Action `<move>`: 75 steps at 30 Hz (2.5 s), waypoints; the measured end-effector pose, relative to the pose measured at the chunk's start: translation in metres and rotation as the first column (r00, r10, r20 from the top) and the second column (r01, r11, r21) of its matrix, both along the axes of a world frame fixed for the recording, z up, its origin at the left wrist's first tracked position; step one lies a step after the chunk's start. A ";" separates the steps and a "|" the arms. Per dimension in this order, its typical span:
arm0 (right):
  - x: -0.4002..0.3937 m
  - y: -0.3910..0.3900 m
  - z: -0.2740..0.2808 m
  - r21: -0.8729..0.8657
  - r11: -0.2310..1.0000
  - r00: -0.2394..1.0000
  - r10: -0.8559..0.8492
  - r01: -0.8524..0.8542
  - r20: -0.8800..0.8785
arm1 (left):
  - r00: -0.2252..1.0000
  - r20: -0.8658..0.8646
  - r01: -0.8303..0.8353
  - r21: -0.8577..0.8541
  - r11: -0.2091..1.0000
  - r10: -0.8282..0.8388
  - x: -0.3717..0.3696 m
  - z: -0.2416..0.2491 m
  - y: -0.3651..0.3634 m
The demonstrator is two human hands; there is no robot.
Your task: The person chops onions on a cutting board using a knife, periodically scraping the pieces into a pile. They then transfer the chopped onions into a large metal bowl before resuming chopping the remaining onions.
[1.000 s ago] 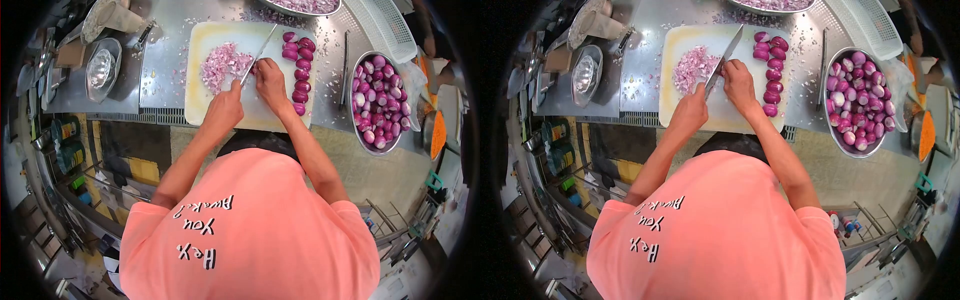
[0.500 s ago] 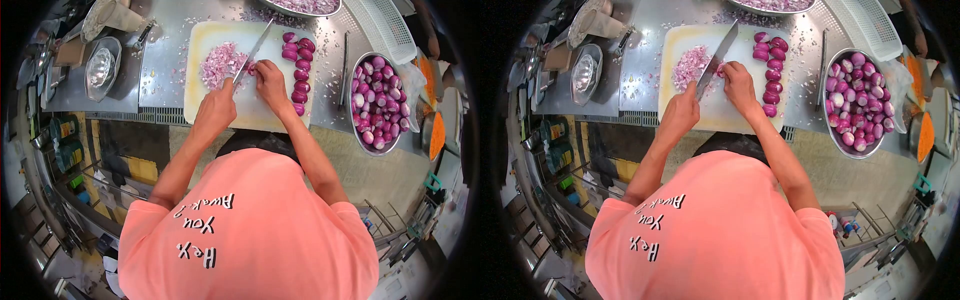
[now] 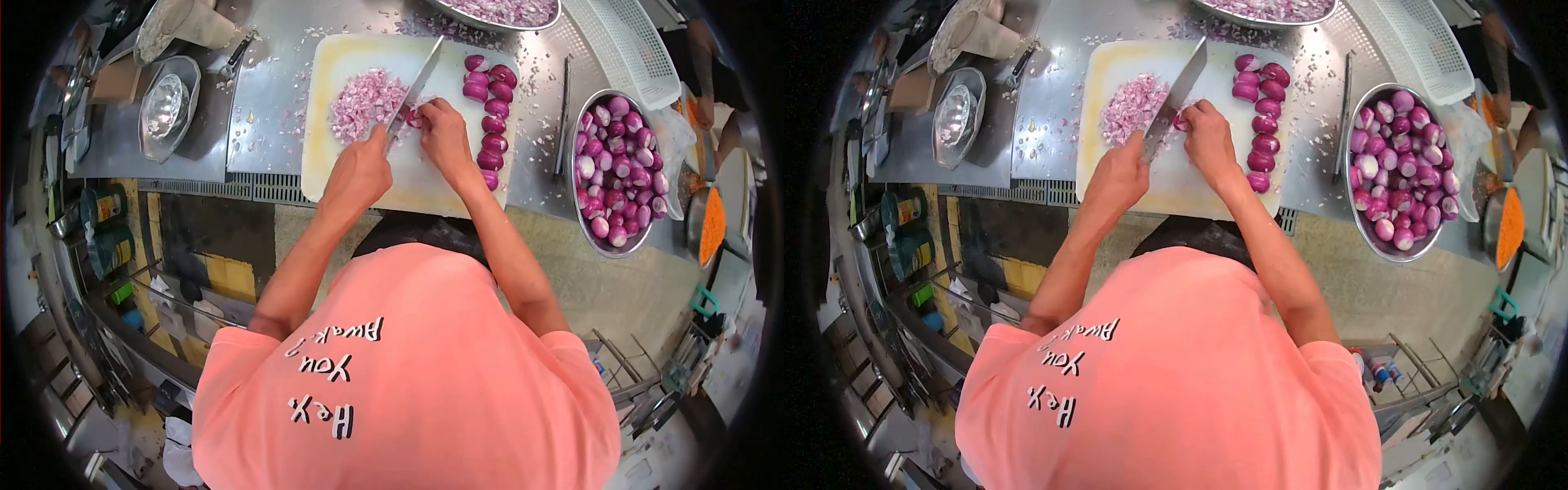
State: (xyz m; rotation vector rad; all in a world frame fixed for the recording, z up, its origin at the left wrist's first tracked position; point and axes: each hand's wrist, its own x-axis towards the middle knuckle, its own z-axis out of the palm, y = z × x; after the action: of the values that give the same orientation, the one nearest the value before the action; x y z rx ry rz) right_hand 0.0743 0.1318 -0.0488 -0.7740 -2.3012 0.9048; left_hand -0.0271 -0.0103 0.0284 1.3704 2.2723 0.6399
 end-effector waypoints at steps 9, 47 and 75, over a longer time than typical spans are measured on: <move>0.001 0.002 -0.005 -0.039 0.999 1.000 0.002 -0.002 -0.012 | 0.998 0.062 0.001 -0.010 1.000 -0.001 0.003 0.004 0.005; 0.007 0.002 0.001 0.094 0.986 0.991 0.133 -0.135 0.024 | 0.992 0.067 -0.096 -0.090 0.991 0.103 -0.006 -0.017 0.006; 0.008 -0.008 -0.004 -0.042 0.997 0.998 0.061 -0.061 0.002 | 0.993 0.084 -0.084 0.061 0.995 0.078 0.010 -0.013 0.014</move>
State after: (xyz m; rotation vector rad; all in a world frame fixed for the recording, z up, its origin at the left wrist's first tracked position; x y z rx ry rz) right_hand 0.0818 0.1241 -0.0530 -0.7262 -2.3271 0.9822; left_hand -0.0174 0.0037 0.0159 1.2628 2.2700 0.7875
